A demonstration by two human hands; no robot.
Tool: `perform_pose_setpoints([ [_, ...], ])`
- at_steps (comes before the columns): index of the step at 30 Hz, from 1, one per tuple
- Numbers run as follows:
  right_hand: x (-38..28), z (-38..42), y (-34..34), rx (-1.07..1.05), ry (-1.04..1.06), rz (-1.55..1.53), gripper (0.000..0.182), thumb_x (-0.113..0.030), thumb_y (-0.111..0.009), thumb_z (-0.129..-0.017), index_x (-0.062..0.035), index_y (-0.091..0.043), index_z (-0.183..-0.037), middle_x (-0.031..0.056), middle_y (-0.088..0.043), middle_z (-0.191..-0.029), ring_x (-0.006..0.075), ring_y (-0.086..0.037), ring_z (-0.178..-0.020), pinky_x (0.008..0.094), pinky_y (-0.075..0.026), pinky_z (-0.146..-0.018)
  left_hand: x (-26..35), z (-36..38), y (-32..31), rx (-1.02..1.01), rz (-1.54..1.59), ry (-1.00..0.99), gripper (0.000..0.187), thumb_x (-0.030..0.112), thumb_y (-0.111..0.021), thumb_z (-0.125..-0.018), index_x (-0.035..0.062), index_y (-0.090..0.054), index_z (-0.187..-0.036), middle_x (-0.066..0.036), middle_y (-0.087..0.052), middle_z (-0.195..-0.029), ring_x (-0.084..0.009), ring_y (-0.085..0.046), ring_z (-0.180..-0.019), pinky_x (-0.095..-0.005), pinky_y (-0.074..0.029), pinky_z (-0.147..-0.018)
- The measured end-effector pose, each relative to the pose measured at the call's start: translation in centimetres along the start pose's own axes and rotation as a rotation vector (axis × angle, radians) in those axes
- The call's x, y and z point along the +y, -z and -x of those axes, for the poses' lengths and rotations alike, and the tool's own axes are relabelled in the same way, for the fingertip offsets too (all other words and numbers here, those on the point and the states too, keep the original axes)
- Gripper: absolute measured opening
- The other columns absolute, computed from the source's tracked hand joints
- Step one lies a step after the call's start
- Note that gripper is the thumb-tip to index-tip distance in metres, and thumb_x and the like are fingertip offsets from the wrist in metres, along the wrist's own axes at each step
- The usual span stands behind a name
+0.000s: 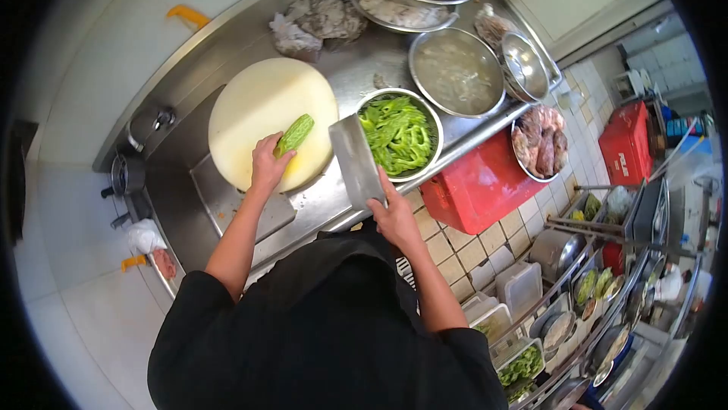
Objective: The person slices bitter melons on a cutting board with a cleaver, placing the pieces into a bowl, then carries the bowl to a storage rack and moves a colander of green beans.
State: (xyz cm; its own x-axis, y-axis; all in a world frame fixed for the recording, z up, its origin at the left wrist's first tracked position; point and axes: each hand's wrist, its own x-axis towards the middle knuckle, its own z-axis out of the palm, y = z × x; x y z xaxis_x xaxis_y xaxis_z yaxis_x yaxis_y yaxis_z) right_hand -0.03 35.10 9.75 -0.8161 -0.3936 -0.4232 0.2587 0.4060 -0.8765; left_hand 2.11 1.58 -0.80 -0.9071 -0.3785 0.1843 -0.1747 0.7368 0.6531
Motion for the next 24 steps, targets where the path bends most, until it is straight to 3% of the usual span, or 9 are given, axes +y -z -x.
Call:
perform_pose_setpoints([
  [1,-0.9,-0.5,-0.9,-0.034,0.04,0.071,0.077,-0.004,-0.064,-0.099,-0.0234,-0.031,-0.166,0.0031,-0.06,-0.076,0.0084,-0.049,-0.053,0.029,-0.048,-0.051,-0.3,0.4,0.4,0.031,0.033,0.007,0.055,0.02,-0.084,-0.081,-0.0004,-0.066,-0.128,-0.018,-0.066,-0.125,-0.0359,-0.06,-0.12,-0.0446,-0.047,-0.105],
  [2,-2.1,-0.8,-1.6,-0.085,-0.034,0.107,0.077,-0.011,-0.067,-0.096,-0.0255,-0.034,-0.164,0.0179,-0.069,-0.08,0.018,-0.06,-0.058,0.0377,-0.054,-0.062,-0.6,0.7,0.8,0.038,0.055,0.005,0.053,0.018,-0.084,-0.081,-0.0005,-0.067,-0.127,-0.018,-0.066,-0.125,-0.036,-0.06,-0.119,-0.0442,-0.047,-0.105],
  [4,-2.0,-2.2,-3.3,-0.109,0.075,0.179,0.077,-0.012,-0.068,-0.095,-0.0239,-0.035,-0.164,0.0239,-0.071,-0.087,0.0245,-0.063,-0.065,0.0404,-0.054,-0.071,-1.3,1.2,1.3,0.049,0.103,-0.004,0.049,0.016,-0.083,-0.082,-0.0007,-0.067,-0.125,-0.018,-0.067,-0.124,-0.0363,-0.06,-0.119,-0.0434,-0.048,-0.105],
  [6,-2.9,-3.2,-4.2,-0.151,0.039,0.237,0.075,-0.013,-0.068,-0.094,-0.0222,-0.037,-0.162,0.0329,-0.07,-0.098,0.0409,-0.068,-0.081,0.0457,-0.052,-0.086,-1.4,1.4,1.5,0.045,0.118,0.03,0.043,0.015,-0.081,-0.082,0.0002,-0.069,-0.121,-0.017,-0.068,-0.122,-0.0354,-0.061,-0.118,-0.0435,-0.048,-0.105],
  [10,-3.4,-5.2,-5.5,-0.148,0.114,0.36,0.074,-0.014,-0.068,-0.094,-0.0231,-0.039,-0.161,0.0346,-0.069,-0.098,0.0501,-0.067,-0.094,0.0479,-0.051,-0.088,-0.7,1.0,1.6,0.023,0.132,0.093,0.033,0.011,-0.08,-0.083,0.0001,-0.072,-0.112,-0.016,-0.07,-0.118,-0.0333,-0.064,-0.113,-0.0416,-0.051,-0.1],
  [19,-3.2,-6.4,-6.1,-0.136,0.041,0.373,0.076,-0.014,-0.07,-0.093,-0.0277,-0.038,-0.161,0.0343,-0.069,-0.106,0.0451,-0.07,-0.1,0.0476,-0.052,-0.09,-0.2,0.6,1.7,0.042,0.026,0.081,0.028,0.015,-0.08,-0.081,0.0014,-0.075,-0.106,-0.013,-0.074,-0.11,-0.0311,-0.067,-0.107,-0.0413,-0.05,-0.096],
  [24,-3.4,-8.0,-7.2,-0.115,0.103,0.409,0.077,-0.015,-0.07,-0.093,-0.0265,-0.038,-0.161,0.0323,-0.07,-0.096,0.0465,-0.069,-0.092,0.0496,-0.051,-0.088,0.3,0.4,2.1,0.036,-0.001,0.09,0.029,0.016,-0.081,-0.081,0.0022,-0.076,-0.106,-0.011,-0.075,-0.11,-0.03,-0.068,-0.104,-0.0407,-0.047,-0.099],
])
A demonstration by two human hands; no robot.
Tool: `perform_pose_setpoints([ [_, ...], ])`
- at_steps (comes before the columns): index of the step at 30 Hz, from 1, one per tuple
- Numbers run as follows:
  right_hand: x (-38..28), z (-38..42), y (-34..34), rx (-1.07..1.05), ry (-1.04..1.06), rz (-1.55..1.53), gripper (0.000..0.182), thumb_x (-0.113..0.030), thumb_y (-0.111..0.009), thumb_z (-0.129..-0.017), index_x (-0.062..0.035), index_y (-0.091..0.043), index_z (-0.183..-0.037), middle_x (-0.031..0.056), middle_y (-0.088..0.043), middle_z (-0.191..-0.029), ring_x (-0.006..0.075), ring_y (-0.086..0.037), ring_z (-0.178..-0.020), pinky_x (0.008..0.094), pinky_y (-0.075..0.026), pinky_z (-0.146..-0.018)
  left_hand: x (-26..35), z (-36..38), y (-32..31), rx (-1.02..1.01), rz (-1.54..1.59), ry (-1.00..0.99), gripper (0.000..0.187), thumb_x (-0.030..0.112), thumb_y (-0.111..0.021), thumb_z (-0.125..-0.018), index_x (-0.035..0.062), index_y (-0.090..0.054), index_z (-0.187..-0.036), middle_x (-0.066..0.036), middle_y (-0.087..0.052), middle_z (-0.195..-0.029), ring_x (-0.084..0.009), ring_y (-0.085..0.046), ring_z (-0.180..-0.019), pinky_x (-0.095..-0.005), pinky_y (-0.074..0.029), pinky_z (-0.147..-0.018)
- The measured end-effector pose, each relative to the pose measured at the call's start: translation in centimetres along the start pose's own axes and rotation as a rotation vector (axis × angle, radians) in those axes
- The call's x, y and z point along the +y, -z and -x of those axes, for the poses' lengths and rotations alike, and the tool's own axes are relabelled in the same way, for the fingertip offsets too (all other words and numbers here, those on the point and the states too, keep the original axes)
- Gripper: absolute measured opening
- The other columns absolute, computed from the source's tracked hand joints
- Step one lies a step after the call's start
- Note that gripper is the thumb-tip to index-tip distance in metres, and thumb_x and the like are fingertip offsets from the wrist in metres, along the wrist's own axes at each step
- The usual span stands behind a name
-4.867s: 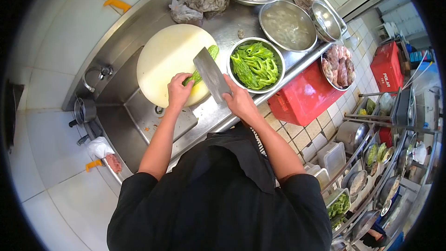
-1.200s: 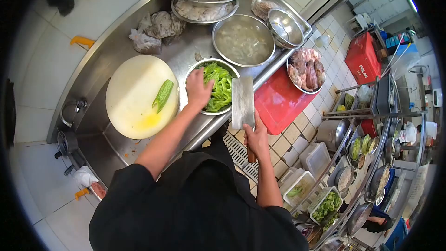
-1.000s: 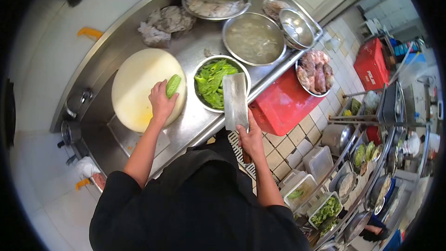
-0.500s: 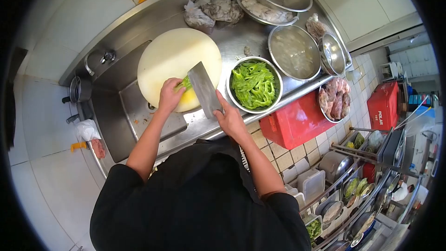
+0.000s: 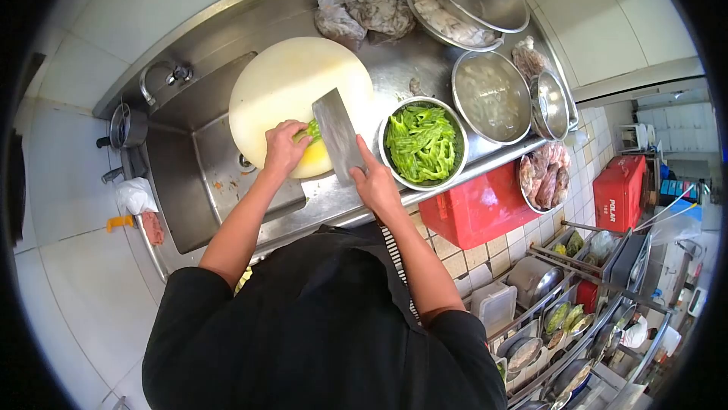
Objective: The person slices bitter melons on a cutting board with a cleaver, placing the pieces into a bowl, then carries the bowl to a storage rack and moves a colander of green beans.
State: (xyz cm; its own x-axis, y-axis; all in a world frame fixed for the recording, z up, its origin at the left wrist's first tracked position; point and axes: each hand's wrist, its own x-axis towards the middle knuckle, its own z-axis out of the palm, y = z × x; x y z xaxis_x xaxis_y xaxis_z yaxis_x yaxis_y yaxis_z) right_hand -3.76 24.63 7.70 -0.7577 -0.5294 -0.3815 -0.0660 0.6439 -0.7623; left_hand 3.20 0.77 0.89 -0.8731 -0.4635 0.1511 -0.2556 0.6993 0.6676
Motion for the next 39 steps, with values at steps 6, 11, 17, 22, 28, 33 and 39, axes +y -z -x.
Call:
perform_pose_setpoints([
  [6,-0.8,-2.0,-1.9,-0.047,0.035,0.051,0.073,-0.016,-0.066,-0.093,-0.0223,-0.039,-0.161,0.0323,-0.067,-0.086,0.0491,-0.067,-0.086,0.0509,-0.051,-0.084,-0.4,0.3,-0.5,0.03,0.051,0.015,0.028,0.017,-0.082,-0.081,0.0015,-0.077,-0.103,-0.012,-0.076,-0.108,-0.0294,-0.069,-0.104,-0.0404,-0.048,-0.098],
  [11,0.2,4.0,1.2,-0.237,-0.139,-0.066,0.072,-0.012,-0.067,-0.094,-0.0209,-0.041,-0.16,0.0249,-0.071,-0.081,0.0355,-0.071,-0.074,0.046,-0.054,-0.077,-0.9,0.2,-0.8,0.035,0.068,0.049,0.028,0.015,-0.081,-0.081,0.0012,-0.076,-0.104,-0.013,-0.075,-0.107,-0.0305,-0.069,-0.104,-0.0418,-0.05,-0.097],
  [17,1.2,4.3,3.3,-0.077,-0.057,-0.047,0.071,-0.009,-0.069,-0.093,-0.0198,-0.045,-0.159,0.0251,-0.071,-0.086,0.026,-0.069,-0.071,0.0405,-0.055,-0.074,-0.4,-0.2,-1.1,0.011,0.083,0.025,0.029,0.017,-0.081,-0.081,0.0059,-0.074,-0.107,-0.009,-0.072,-0.109,-0.0286,-0.065,-0.108,-0.0433,-0.045,-0.097],
  [22,1.6,0.5,2.7,0.002,0.014,-0.017,0.072,-0.012,-0.07,-0.093,-0.0198,-0.043,-0.159,0.0298,-0.068,-0.096,0.0374,-0.069,-0.089,0.0417,-0.052,-0.083,0.5,-0.4,-0.8,0.046,-0.018,-0.024,0.031,0.017,-0.081,-0.08,0.0068,-0.072,-0.107,-0.008,-0.073,-0.108,-0.0301,-0.065,-0.106,-0.0446,-0.045,-0.096],
  [28,-0.2,-0.1,3.5,-0.097,-0.155,0.003,0.073,-0.015,-0.071,-0.093,-0.022,-0.043,-0.159,0.0328,-0.07,-0.099,0.0426,-0.07,-0.093,0.0443,-0.053,-0.088,0.2,-0.3,-1.3,0.025,0.009,0.014,0.029,0.017,-0.082,-0.078,0.0078,-0.073,-0.104,-0.009,-0.073,-0.105,-0.0301,-0.066,-0.103,-0.045,-0.045,-0.092],
  [33,0.3,-3.0,0.2,-0.035,0.004,-0.013,0.073,-0.017,-0.071,-0.092,-0.0212,-0.043,-0.159,0.0268,-0.066,-0.08,0.0403,-0.065,-0.076,0.0457,-0.052,-0.079,0.2,-0.8,-1.3,-0.001,-0.03,0.035,0.029,0.018,-0.083,-0.078,0.0055,-0.073,-0.102,-0.011,-0.074,-0.101,-0.0306,-0.069,-0.1,-0.0443,-0.048,-0.093],
  [39,2.0,0.4,0.3,-0.108,0.059,0.04,0.072,-0.015,-0.069,-0.094,-0.0175,-0.042,-0.16,0.0216,-0.067,-0.076,0.0342,-0.065,-0.072,0.0455,-0.052,-0.077,0.0,-0.7,-1.0,-0.004,-0.007,0.103,0.03,0.02,-0.082,-0.08,0.0074,-0.073,-0.105,-0.009,-0.074,-0.105,-0.0283,-0.067,-0.104,-0.0438,-0.04,-0.097],
])
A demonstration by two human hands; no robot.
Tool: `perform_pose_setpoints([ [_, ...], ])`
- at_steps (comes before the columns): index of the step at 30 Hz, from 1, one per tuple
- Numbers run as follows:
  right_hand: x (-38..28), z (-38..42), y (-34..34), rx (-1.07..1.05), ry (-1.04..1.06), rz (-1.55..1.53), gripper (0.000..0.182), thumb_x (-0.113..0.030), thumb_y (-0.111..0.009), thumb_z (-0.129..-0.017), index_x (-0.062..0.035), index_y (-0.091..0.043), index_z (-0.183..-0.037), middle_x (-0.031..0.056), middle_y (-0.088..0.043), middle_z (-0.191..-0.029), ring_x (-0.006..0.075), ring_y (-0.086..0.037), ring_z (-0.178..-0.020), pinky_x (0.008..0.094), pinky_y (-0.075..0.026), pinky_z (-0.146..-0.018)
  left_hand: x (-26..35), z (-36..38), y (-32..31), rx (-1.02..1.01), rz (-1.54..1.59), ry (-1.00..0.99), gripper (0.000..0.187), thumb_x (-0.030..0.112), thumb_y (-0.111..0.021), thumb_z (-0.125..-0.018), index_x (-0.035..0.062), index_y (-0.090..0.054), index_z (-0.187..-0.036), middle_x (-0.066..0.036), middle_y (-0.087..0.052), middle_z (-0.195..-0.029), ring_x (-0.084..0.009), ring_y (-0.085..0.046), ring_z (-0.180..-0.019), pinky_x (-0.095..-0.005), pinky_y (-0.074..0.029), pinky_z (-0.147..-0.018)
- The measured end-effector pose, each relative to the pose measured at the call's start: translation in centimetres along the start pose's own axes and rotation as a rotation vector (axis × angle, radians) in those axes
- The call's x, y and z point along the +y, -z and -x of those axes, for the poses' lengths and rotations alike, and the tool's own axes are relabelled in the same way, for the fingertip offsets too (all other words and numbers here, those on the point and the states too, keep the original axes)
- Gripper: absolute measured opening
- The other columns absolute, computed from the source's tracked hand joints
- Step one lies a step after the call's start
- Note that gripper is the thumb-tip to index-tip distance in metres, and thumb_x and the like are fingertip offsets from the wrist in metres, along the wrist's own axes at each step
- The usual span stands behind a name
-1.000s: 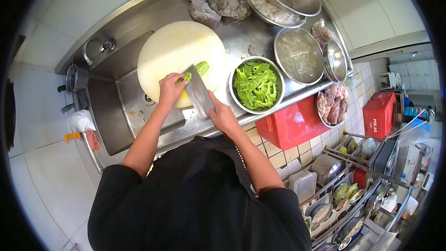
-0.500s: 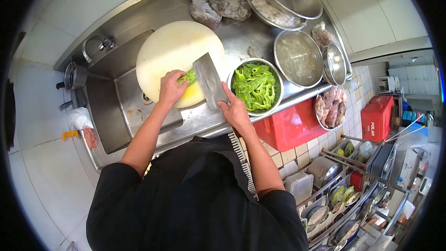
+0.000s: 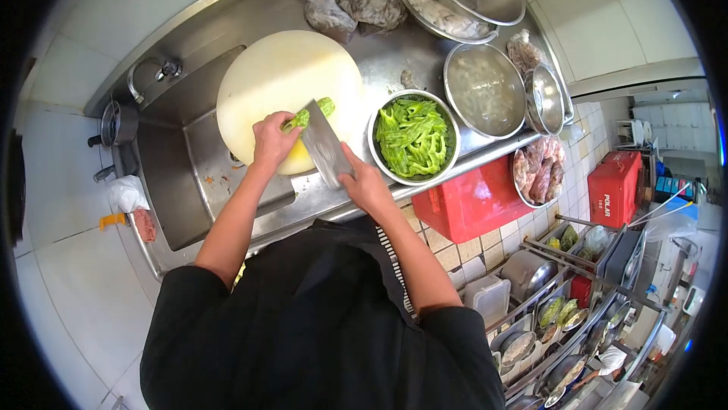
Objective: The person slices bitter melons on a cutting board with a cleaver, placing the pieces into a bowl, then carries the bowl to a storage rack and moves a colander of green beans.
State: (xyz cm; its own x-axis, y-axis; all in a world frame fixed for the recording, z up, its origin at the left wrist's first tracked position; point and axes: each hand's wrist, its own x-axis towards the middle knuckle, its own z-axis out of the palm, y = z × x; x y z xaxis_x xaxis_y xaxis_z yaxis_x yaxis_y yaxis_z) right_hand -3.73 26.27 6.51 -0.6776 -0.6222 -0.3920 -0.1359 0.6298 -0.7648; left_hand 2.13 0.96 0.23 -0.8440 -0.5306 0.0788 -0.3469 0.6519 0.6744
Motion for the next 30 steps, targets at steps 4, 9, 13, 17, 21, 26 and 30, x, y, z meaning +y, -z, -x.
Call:
perform_pose_setpoints([
  [4,-1.0,5.4,4.1,-0.144,-0.272,-0.106,0.071,-0.01,-0.069,-0.094,-0.0176,-0.043,-0.16,0.0157,-0.07,-0.076,0.0265,-0.067,-0.07,0.0436,-0.052,-0.073,-0.2,-0.3,-0.1,-0.014,0.017,0.006,0.036,0.021,-0.082,-0.08,0.0068,-0.072,-0.112,-0.01,-0.073,-0.112,-0.0293,-0.066,-0.109,-0.0456,-0.042,-0.098],
  [9,0.7,5.0,3.7,0.055,-0.158,-0.141,0.07,-0.009,-0.069,-0.094,-0.0139,-0.044,-0.159,0.0246,-0.071,-0.106,0.0278,-0.07,-0.096,0.0382,-0.053,-0.087,1.3,-1.0,-1.7,-0.009,0.04,-0.11,0.044,0.021,-0.082,-0.08,0.0062,-0.071,-0.12,-0.012,-0.072,-0.12,-0.031,-0.063,-0.117,-0.0459,-0.042,-0.102],
  [13,-2.9,3.4,4.4,0.036,-0.311,-0.224,0.069,-0.01,-0.069,-0.094,-0.0134,-0.045,-0.158,0.0317,-0.066,-0.129,0.0335,-0.066,-0.121,0.0384,-0.048,-0.103,0.9,-0.6,-1.6,-0.063,0.04,-0.109,0.043,0.02,-0.081,-0.081,0.0057,-0.072,-0.12,-0.013,-0.071,-0.123,-0.0324,-0.062,-0.118,-0.0457,-0.043,-0.106],
  [17,-0.1,1.6,2.9,0.087,-0.149,-0.121,0.069,-0.013,-0.069,-0.094,-0.0165,-0.045,-0.158,0.0296,-0.072,-0.108,0.0334,-0.071,-0.095,0.0405,-0.053,-0.092,1.0,-0.3,-0.6,-0.037,0.11,-0.111,0.039,0.015,-0.08,-0.081,0.0028,-0.073,-0.118,-0.015,-0.071,-0.122,-0.0338,-0.063,-0.117,-0.044,-0.048,-0.103],
  [21,0.7,1.1,2.3,0.112,-0.075,-0.09,0.071,-0.013,-0.07,-0.093,-0.0172,-0.044,-0.159,0.0255,-0.068,-0.091,0.0311,-0.065,-0.075,0.0413,-0.052,-0.079,0.7,-0.5,-0.1,-0.063,0.129,-0.087,0.032,0.011,-0.079,-0.082,0.0007,-0.075,-0.112,-0.017,-0.072,-0.118,-0.0341,-0.066,-0.111,-0.0422,-0.053,-0.098],
  [26,0.5,-1.5,0.4,0.128,-0.052,-0.099,0.072,-0.015,-0.07,-0.093,-0.0172,-0.042,-0.16,0.0233,-0.064,-0.083,0.0327,-0.062,-0.069,0.0413,-0.051,-0.072,0.6,-1.0,-0.3,-0.052,0.129,-0.099,0.025,0.01,-0.08,-0.081,0.0013,-0.078,-0.104,-0.017,-0.075,-0.11,-0.0329,-0.07,-0.101,-0.0397,-0.056,-0.093],
  [30,-1.3,-2.0,-1.1,0.007,-0.137,-0.05,0.071,-0.019,-0.069,-0.093,-0.0163,-0.043,-0.159,0.032,-0.068,-0.091,0.0432,-0.068,-0.081,0.0453,-0.053,-0.083,0.3,-0.7,-0.5,-0.025,0.135,-0.091,0.025,0.009,-0.081,-0.08,0.0014,-0.078,-0.104,-0.016,-0.075,-0.108,-0.0317,-0.071,-0.1,-0.0384,-0.057,-0.091],
])
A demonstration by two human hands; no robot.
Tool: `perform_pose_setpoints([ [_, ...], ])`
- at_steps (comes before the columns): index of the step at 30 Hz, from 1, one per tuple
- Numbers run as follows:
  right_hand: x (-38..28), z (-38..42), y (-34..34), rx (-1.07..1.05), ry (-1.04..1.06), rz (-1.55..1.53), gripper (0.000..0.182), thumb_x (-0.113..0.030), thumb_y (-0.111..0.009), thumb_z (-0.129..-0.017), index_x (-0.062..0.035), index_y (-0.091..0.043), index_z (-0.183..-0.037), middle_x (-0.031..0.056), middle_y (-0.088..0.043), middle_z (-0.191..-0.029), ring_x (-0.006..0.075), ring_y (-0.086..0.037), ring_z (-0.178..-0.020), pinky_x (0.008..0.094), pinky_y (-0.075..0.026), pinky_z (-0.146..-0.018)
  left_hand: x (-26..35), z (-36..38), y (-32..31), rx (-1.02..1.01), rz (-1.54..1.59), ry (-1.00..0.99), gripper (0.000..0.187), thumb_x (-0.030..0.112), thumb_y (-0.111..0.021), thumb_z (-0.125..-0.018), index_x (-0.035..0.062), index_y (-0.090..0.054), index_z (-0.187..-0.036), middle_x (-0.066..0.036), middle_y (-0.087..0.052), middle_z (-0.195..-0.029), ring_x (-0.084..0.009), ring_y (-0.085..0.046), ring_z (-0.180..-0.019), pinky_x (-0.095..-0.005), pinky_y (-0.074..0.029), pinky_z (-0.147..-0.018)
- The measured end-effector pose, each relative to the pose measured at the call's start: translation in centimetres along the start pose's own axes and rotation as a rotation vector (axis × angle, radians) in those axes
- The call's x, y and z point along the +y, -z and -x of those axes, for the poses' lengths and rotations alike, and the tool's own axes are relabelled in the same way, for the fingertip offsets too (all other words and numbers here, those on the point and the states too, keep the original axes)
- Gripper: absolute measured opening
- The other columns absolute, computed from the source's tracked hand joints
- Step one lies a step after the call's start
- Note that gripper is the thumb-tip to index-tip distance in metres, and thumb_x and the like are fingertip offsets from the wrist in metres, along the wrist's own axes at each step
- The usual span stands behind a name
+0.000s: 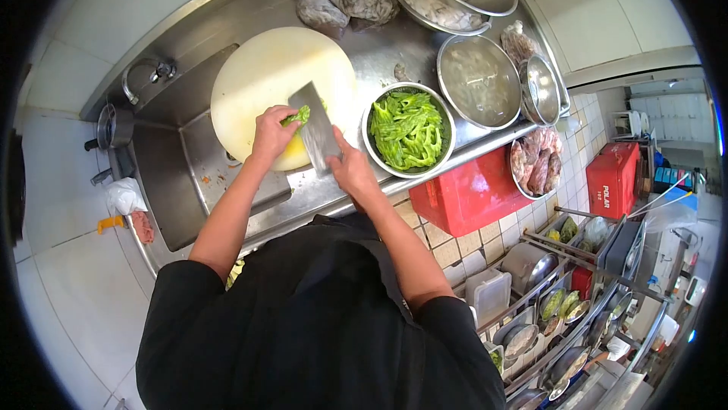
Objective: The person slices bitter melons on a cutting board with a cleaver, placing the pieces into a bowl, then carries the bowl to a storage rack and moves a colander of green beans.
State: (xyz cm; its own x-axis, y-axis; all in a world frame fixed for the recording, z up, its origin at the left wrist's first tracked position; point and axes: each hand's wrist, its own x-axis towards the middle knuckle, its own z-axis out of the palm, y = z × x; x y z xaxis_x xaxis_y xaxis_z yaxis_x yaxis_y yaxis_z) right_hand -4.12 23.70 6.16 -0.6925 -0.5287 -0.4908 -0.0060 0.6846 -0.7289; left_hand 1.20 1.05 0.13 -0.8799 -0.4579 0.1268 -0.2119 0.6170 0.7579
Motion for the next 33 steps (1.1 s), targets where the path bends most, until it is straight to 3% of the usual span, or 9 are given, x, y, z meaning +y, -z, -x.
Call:
perform_pose_setpoints([
  [3,2.4,3.2,-0.1,0.014,0.09,-0.016,0.073,-0.019,-0.07,-0.094,-0.0178,-0.04,-0.161,0.0251,-0.069,-0.08,0.0388,-0.065,-0.071,0.0445,-0.054,-0.076,-0.4,-0.1,0.1,0.024,0.0,0.003,0.026,0.009,-0.081,-0.081,0.0009,-0.077,-0.105,-0.016,-0.075,-0.109,-0.0317,-0.07,-0.099,-0.0385,-0.057,-0.09],
  [10,1.7,7.5,4.1,-0.011,-0.059,-0.179,0.07,-0.007,-0.068,-0.096,-0.0172,-0.043,-0.16,0.0091,-0.062,-0.07,0.0102,-0.054,-0.049,0.0328,-0.047,-0.049,1.0,-0.3,-0.1,0.003,-0.045,-0.01,0.03,0.01,-0.079,-0.082,0.0027,-0.073,-0.111,-0.014,-0.073,-0.112,-0.0335,-0.067,-0.108,-0.0415,-0.054,-0.096],
  [14,1.4,4.4,4.2,0.13,0.03,-0.08,0.07,-0.011,-0.069,-0.093,-0.0124,-0.044,-0.158,0.0268,-0.074,-0.101,0.0325,-0.073,-0.074,0.0413,-0.057,-0.074,2.1,-0.3,-0.5,-0.003,-0.074,-0.06,0.032,0.012,-0.079,-0.081,0.0048,-0.073,-0.112,-0.012,-0.073,-0.113,-0.0327,-0.066,-0.11,-0.0432,-0.052,-0.098],
  [16,3.3,2.4,3.4,0.165,0.114,-0.055,0.071,-0.012,-0.07,-0.093,-0.012,-0.043,-0.158,0.0245,-0.066,-0.104,0.0341,-0.065,-0.088,0.0413,-0.052,-0.081,2.0,-0.6,-0.8,-0.029,-0.1,-0.035,0.033,0.013,-0.08,-0.08,0.0064,-0.074,-0.112,-0.009,-0.073,-0.112,-0.0312,-0.066,-0.109,-0.0441,-0.05,-0.097],
  [19,4.0,1.7,3.0,0.183,0.159,-0.036,0.071,-0.01,-0.068,-0.096,-0.0138,-0.04,-0.161,0.0076,-0.061,-0.068,0.0137,-0.056,-0.05,0.0339,-0.049,-0.05,1.8,-0.8,-1.0,-0.027,-0.08,-0.022,0.03,0.014,-0.081,-0.079,0.0063,-0.075,-0.108,-0.01,-0.074,-0.111,-0.0313,-0.067,-0.106,-0.0435,-0.052,-0.095],
  [20,3.9,1.8,2.8,0.19,0.164,-0.039,0.071,-0.01,-0.068,-0.096,-0.0136,-0.04,-0.161,0.0077,-0.061,-0.067,0.0138,-0.056,-0.05,0.034,-0.049,-0.05,1.6,-0.7,-1.0,-0.027,-0.067,-0.022,0.031,0.013,-0.081,-0.079,0.0056,-0.076,-0.108,-0.012,-0.074,-0.112,-0.0318,-0.068,-0.106,-0.043,-0.053,-0.096],
  [24,3.7,1.0,1.6,0.291,0.272,0.044,0.072,-0.013,-0.07,-0.092,-0.0126,-0.043,-0.159,0.0324,-0.071,-0.107,0.0416,-0.073,-0.099,0.0443,-0.055,-0.09,1.1,-1.0,-0.9,-0.039,-0.044,-0.049,0.03,0.013,-0.082,-0.079,0.004,-0.077,-0.107,-0.015,-0.075,-0.111,-0.0327,-0.07,-0.105,-0.0414,-0.055,-0.095],
  [27,2.1,-0.9,0.5,0.153,0.067,-0.152,0.073,-0.015,-0.07,-0.095,-0.0135,-0.04,-0.161,0.0083,-0.058,-0.066,0.0146,-0.053,-0.049,0.0348,-0.048,-0.05,0.5,-0.9,-1.2,-0.029,-0.03,-0.048,0.03,0.017,-0.083,-0.079,0.0065,-0.079,-0.107,-0.012,-0.076,-0.11,-0.0304,-0.069,-0.105,-0.0423,-0.051,-0.096],
  [33,3.2,2.2,-0.2,0.016,0.057,-0.159,0.074,-0.013,-0.069,-0.096,-0.0154,-0.037,-0.163,0.0046,-0.057,-0.065,0.0131,-0.053,-0.051,0.0329,-0.046,-0.05,-0.7,-0.5,-1.8,0.007,0.013,-0.039,0.032,0.021,-0.083,-0.081,0.0078,-0.08,-0.11,-0.01,-0.075,-0.112,-0.0292,-0.067,-0.108,-0.0433,-0.047,-0.099],
])
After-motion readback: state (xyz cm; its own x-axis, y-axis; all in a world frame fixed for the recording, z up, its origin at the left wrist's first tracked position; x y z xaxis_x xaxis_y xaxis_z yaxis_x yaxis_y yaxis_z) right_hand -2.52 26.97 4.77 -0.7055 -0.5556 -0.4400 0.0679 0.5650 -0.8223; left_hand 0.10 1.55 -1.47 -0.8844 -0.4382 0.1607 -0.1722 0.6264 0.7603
